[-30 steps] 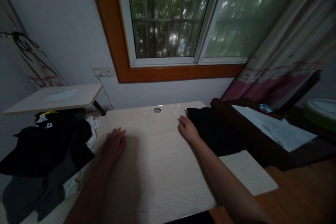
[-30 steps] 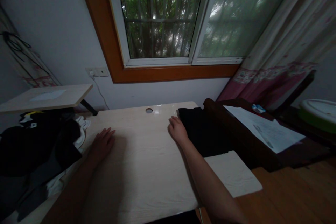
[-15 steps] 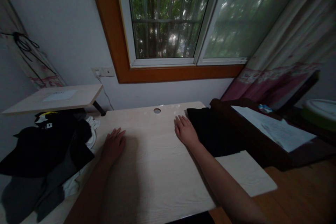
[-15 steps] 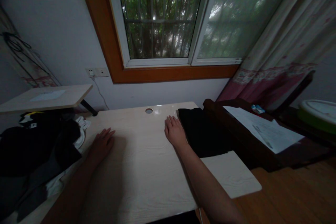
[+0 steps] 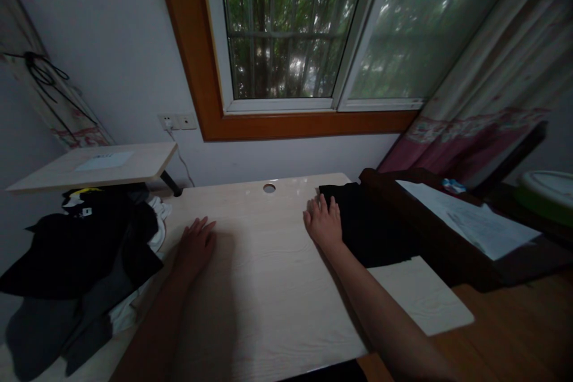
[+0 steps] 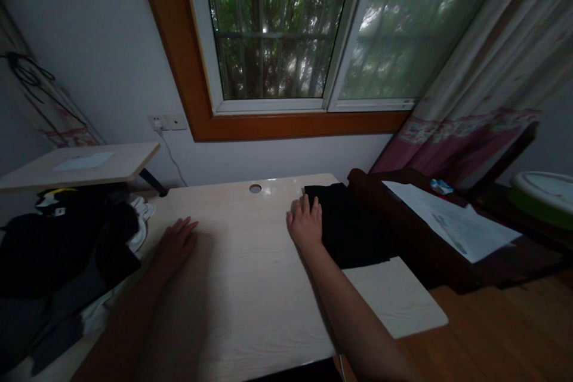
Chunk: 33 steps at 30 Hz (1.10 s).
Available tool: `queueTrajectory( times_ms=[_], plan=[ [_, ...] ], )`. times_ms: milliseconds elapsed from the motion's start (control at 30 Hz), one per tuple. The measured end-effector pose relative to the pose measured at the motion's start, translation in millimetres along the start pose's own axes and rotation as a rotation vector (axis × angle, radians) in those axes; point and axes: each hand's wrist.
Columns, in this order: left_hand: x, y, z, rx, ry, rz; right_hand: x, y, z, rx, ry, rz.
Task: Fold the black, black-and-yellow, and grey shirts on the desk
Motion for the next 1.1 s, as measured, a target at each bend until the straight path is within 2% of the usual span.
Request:
queueTrajectory(
  times_ms=[167, 300, 400, 633, 800, 867, 933, 1000, 1100],
  plan=[
    [-1.4, 0, 2, 0.004, -0.008, 0.01, 4, -2, 4, 0.031, -0.195, 0.003],
    [-3.1, 1, 3, 0.002, -0.013, 0.0, 5, -3, 5, 0.052, -0.25, -0.03],
    [-2.3, 0, 2, 0.001, -0.014, -0.009, 3, -2, 4, 0.081, -0.232, -0.059],
    [-1.4, -1, 1, -0.023, -0.064, -0.039, -6, 3, 0, 0.28, -0.119, -0.034],
    [-0.7, 0, 5, -0.054, -0.156, -0.075, -14, 5, -6, 0.312, -0.057, -0.035],
    [6.8, 0, 2, -0.087, -0.2, -0.147, -16, 5, -8, 0.317, -0.043, -0.037],
    [21.0, -2, -2, -0.145, -0.218, -0.274, -17, 5, -8, 0.317, -0.039, -0.04],
    [42.4, -6, -7, -0.2, -0.199, -0.434, -16, 5, -8, 0.309, -0.04, -0.042],
    [84.8, -19, -11, -0.229, -0.094, -0.653, -14, 5, -7, 0.304, -0.045, -0.039]
  ],
)
Point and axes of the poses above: each hand's wrist, its own y-axis towards the middle knuckle, its own x-axis out of the back of the hand, z = x × y, and after that the axes turned 11 degrees about -y, right-handed
